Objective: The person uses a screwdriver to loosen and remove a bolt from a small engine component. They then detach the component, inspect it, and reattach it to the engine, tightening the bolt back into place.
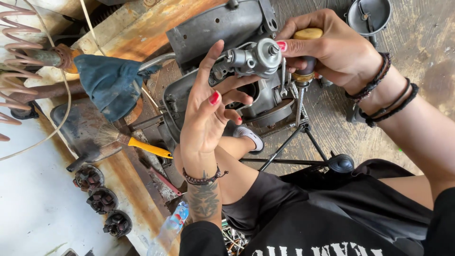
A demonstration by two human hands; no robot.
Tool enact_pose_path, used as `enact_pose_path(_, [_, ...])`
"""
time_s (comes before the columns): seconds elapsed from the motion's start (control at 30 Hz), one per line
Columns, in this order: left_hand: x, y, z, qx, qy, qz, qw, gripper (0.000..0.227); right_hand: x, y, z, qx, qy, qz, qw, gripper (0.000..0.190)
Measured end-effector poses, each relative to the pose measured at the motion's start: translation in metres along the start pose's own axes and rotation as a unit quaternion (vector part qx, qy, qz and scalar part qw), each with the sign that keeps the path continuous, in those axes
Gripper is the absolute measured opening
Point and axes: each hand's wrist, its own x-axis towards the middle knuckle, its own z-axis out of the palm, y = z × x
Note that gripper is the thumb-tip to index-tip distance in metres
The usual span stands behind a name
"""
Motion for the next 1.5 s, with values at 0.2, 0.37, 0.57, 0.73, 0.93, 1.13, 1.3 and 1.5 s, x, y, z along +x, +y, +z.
enact_pose_path(0.2, [-0.003, -0.011, 0.012, -0.03, 0.02, -0.043, 0.998, 0.098, -0.004, 0.011, -0.019, 0.01, -0.01, 0.044, 0.999, 0.013])
enact_pose_path(0.37, [-0.008, -0.01, 0.031, -0.035, 0.026, -0.051, 0.998, 0.09, -0.009, 0.017, -0.029, 0.026, -0.046, 0.059, 0.997, 0.014])
enact_pose_path(0.57, [-0.025, -0.009, 0.032, -0.044, 0.057, -0.057, 0.996, 0.074, -0.017, 0.013, -0.01, 0.037, -0.033, 0.049, 0.998, 0.013])
enact_pose_path(0.73, [-0.042, 0.006, 0.08, 0.062, 0.045, 0.018, 0.997, 0.096, -0.029, 0.027, 0.0, 0.182, -0.082, 0.007, 0.98, 0.011])
enact_pose_path(0.93, [-0.064, -0.001, 0.125, 0.253, 0.043, 0.103, 0.961, 0.107, -0.056, 0.049, 0.024, 0.342, -0.149, -0.06, 0.926, 0.013])
enact_pose_path(1.13, [-0.077, -0.018, 0.148, 0.389, 0.093, 0.239, 0.885, 0.064, -0.077, 0.041, 0.034, 0.407, -0.167, -0.077, 0.895, 0.029])
enact_pose_path(1.3, [-0.071, -0.015, 0.13, 0.427, 0.134, 0.35, 0.823, 0.029, -0.082, 0.03, 0.027, 0.363, -0.122, -0.094, 0.919, 0.02])
enact_pose_path(1.5, [-0.036, 0.017, 0.089, 0.506, 0.081, 0.245, 0.823, 0.057, -0.065, 0.026, 0.009, 0.186, -0.072, -0.096, 0.975, 0.009])
